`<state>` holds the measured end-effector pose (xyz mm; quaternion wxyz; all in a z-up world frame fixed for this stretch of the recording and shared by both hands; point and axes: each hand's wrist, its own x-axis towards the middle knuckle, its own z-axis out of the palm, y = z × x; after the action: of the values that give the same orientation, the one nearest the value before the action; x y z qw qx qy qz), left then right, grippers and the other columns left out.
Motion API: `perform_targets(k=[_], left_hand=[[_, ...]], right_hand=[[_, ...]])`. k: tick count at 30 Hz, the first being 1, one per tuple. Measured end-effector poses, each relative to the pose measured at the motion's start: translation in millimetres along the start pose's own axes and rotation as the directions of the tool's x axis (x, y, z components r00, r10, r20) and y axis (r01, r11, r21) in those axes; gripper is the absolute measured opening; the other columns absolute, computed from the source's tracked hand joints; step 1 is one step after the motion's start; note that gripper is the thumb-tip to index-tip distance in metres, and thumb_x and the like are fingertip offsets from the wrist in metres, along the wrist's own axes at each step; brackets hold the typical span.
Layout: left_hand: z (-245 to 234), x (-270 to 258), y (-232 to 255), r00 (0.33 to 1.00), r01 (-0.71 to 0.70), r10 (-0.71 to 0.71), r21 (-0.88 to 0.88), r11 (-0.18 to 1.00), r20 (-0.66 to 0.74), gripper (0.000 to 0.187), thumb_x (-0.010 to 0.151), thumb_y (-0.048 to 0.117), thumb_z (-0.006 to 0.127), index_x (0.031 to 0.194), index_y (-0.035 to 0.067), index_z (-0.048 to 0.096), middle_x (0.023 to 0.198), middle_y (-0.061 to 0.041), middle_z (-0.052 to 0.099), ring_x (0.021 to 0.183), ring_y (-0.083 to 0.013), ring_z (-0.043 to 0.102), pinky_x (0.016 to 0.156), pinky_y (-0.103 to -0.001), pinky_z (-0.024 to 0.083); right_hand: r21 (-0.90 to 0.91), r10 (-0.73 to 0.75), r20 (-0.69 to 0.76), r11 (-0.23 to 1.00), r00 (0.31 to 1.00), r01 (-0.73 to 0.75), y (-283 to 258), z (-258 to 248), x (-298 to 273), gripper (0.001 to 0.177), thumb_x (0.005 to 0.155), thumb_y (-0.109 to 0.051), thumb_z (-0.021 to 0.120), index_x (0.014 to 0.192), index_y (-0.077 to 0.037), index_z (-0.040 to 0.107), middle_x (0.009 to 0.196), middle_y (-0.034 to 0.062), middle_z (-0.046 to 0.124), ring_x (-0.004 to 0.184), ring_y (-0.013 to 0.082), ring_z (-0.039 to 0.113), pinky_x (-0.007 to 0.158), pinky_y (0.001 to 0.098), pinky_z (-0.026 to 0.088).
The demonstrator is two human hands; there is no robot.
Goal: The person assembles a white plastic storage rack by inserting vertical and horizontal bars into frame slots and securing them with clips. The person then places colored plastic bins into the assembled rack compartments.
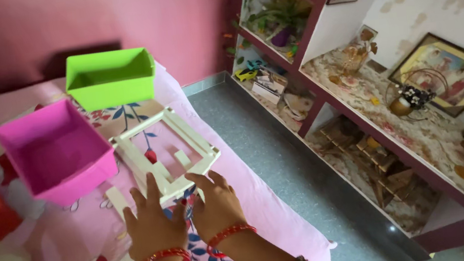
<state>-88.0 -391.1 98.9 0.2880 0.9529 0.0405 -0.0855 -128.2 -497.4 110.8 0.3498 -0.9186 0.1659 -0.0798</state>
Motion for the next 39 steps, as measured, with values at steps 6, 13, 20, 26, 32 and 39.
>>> perform_targets(k=[6, 13, 20, 26, 32, 39], left_hand=[[25, 3, 10, 0.991, 0.010, -0.019, 0.063, 0.998, 0.129, 0.090, 0.087, 0.051, 0.069, 0.157, 0.051, 0.013, 0.170, 0.004, 0.011, 0.155, -0.0326, 0.014, 0.106, -0.070, 0.040], [74, 22, -12, 0.977, 0.117, -0.135, 0.116, 0.986, 0.163, 0.086, 0.090, 0.047, 0.067, 0.159, 0.047, 0.015, 0.171, 0.001, 0.014, 0.156, -0.0347, 0.017, 0.105, -0.070, 0.042], [128, 36, -47, 0.979, 0.146, -0.161, 0.118, 0.982, 0.122, 0.081, 0.093, 0.039, 0.064, 0.161, 0.033, 0.021, 0.165, -0.019, 0.024, 0.148, -0.0486, 0.026, 0.114, -0.055, 0.034], [151, 32, -49, 0.926, 0.277, -0.294, 0.105, 0.955, 0.237, 0.070, 0.097, 0.031, 0.054, 0.160, 0.037, 0.022, 0.166, -0.017, 0.022, 0.149, -0.0481, 0.026, 0.115, -0.054, 0.034], [170, 31, -51, 0.923, 0.197, -0.247, 0.190, 0.962, 0.296, 0.070, 0.100, 0.030, 0.052, 0.162, 0.024, 0.021, 0.160, -0.027, 0.029, 0.139, -0.0491, 0.041, 0.117, -0.051, 0.036], [181, 21, -55, 0.862, 0.317, -0.342, 0.129, 0.940, 0.374, 0.065, 0.100, 0.026, 0.052, 0.161, 0.022, 0.027, 0.155, -0.017, 0.043, 0.135, -0.0383, 0.052, 0.114, -0.047, 0.043]], right_hand=[[-0.025, 0.078, -0.014, 0.997, 0.997, -0.078, 30, 0, 3, 0.055, 0.088, -0.009, 0.060, 0.140, -0.023, 0.058, 0.151, 0.0250, 0.043, 0.133, 0.0448, 0.048, 0.110, 0.0477, 0.042], [-0.044, 0.103, 0.125, 0.994, 0.987, -0.098, 62, 16, 22, 0.058, 0.087, -0.011, 0.063, 0.143, -0.024, 0.056, 0.152, 0.0246, 0.041, 0.135, 0.0447, 0.045, 0.112, 0.0479, 0.040], [-0.060, 0.135, 0.304, 0.991, 0.943, -0.122, 93, 49, 37, 0.058, 0.088, -0.010, 0.066, 0.142, -0.028, 0.056, 0.156, 0.0194, 0.038, 0.140, 0.0420, 0.038, 0.112, 0.0482, 0.040], [-0.123, 0.175, 0.420, 0.983, 0.890, -0.135, 125, 74, 42, 0.057, 0.087, -0.009, 0.066, 0.140, -0.029, 0.058, 0.157, 0.0180, 0.038, 0.141, 0.0394, 0.038, 0.112, 0.0478, 0.041], [-0.239, 0.251, 0.510, 0.960, 0.823, -0.144, 153, 99, 41, 0.056, 0.087, -0.008, 0.067, 0.137, -0.033, 0.061, 0.158, 0.0173, 0.036, 0.145, 0.0367, 0.035, 0.112, 0.0514, 0.040], [-0.361, 0.309, 0.638, 0.929, 0.705, -0.081, 175, 114, 40, 0.060, 0.087, -0.006, 0.068, 0.136, -0.040, 0.064, 0.160, 0.0196, 0.031, 0.148, 0.0353, 0.030, 0.115, 0.0533, 0.037]])
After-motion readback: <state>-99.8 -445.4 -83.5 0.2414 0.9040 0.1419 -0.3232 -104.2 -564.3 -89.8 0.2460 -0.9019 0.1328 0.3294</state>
